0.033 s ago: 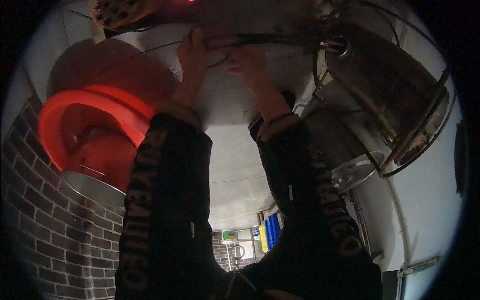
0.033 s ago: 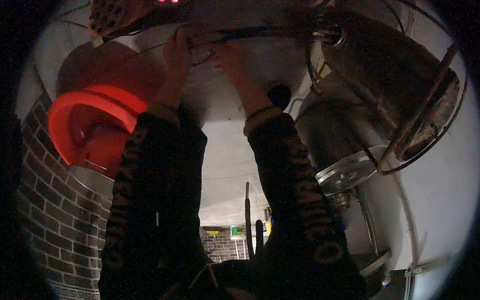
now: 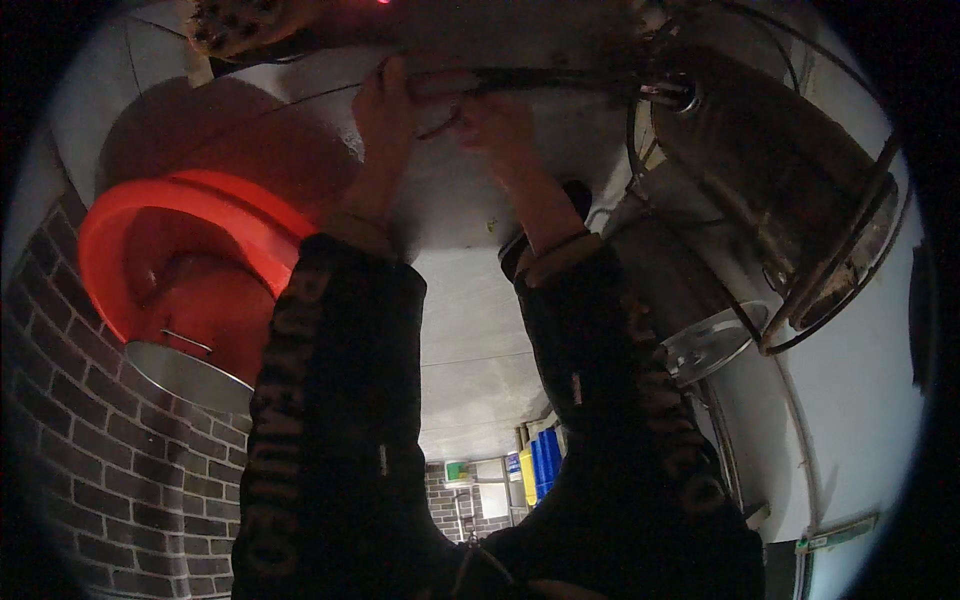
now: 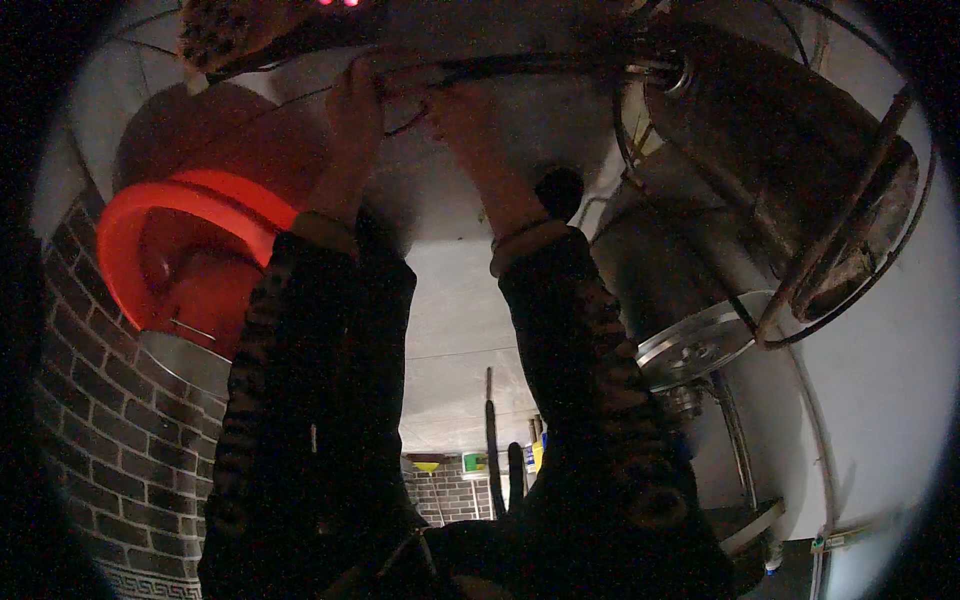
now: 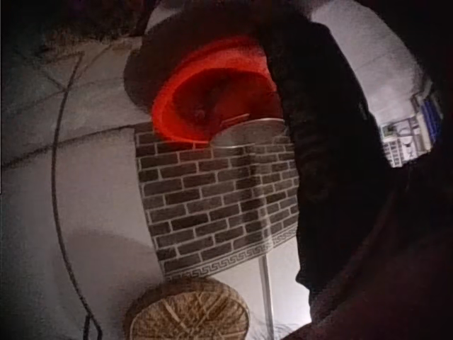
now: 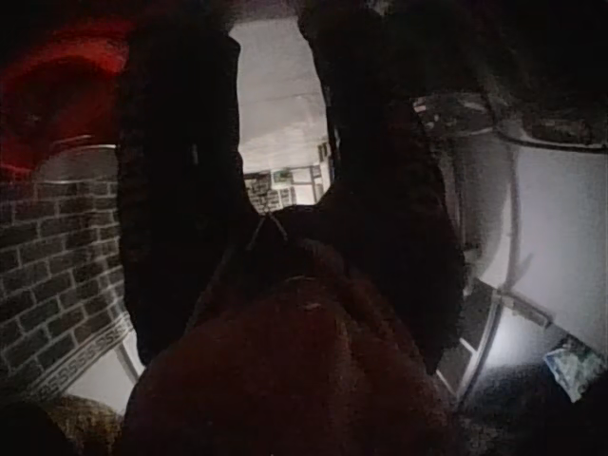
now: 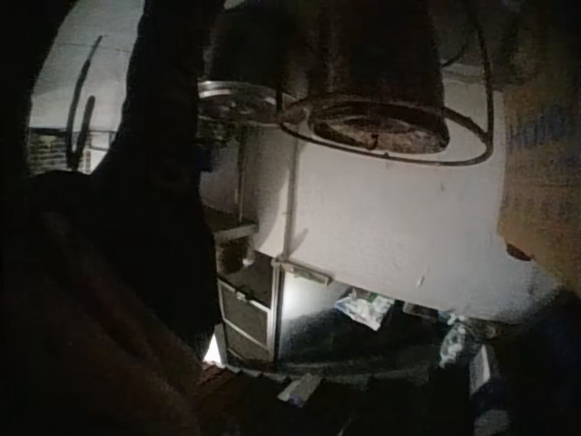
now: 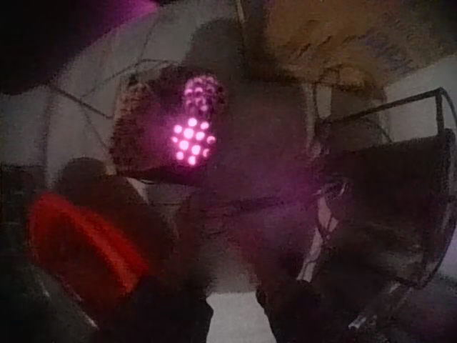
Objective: The person uses metal tongs to adjust and arrange charcoal pieces inside a small charcoal stove. They repeatedly pick up pieces, reposition them within the stove, and occasionally remove small fragments, continuing this process throughout the clip.
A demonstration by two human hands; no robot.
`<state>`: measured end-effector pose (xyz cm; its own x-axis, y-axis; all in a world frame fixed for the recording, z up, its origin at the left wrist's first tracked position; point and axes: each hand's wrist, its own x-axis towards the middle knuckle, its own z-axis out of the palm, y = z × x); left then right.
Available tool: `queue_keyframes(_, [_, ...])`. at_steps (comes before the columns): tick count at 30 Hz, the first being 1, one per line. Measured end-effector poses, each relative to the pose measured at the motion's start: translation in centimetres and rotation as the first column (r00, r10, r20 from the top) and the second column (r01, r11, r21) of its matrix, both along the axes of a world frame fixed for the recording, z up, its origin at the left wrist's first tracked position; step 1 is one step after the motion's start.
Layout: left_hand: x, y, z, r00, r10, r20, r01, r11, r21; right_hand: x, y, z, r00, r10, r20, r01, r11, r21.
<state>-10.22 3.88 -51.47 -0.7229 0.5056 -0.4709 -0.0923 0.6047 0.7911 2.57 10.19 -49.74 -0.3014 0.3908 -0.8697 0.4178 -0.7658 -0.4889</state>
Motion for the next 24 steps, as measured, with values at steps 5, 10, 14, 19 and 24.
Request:
queue_keyframes(5, [-2.4,-5.3,4.3,0.968,-0.112,-0.226,0.117,0.993,0.010,-2.0,-2.7,3.9,0.979,-0.026,-0.200,0.023,1.000,-0.015])
queue_keyframes(10, [-5.5,-10.5,10.5,0.984,0.179,-0.007,-0.178,0.983,0.053,-5.4,-7.1,8.4,0.918,0.272,-0.289,-0.211,0.951,0.225])
queue_keyframes(14, [-6.7,-10.2,11.6,0.974,0.215,-0.075,-0.216,0.976,-0.006,-6.7,-8.4,8.9,0.920,0.012,-0.391,0.047,0.989,0.141])
queue_keyframes(19, [-5.8,-8.1,9.4,0.979,0.144,-0.141,-0.148,0.989,-0.017,-6.7,-6.9,6.6,0.949,-0.019,-0.314,0.088,0.975,0.206])
queue_keyframes(24, [-7.9,-9.6,9.7,0.625,-0.406,-0.667,0.177,0.906,-0.385,-8.0,-7.6,6.6,0.892,-0.022,-0.452,0.058,0.996,0.067])
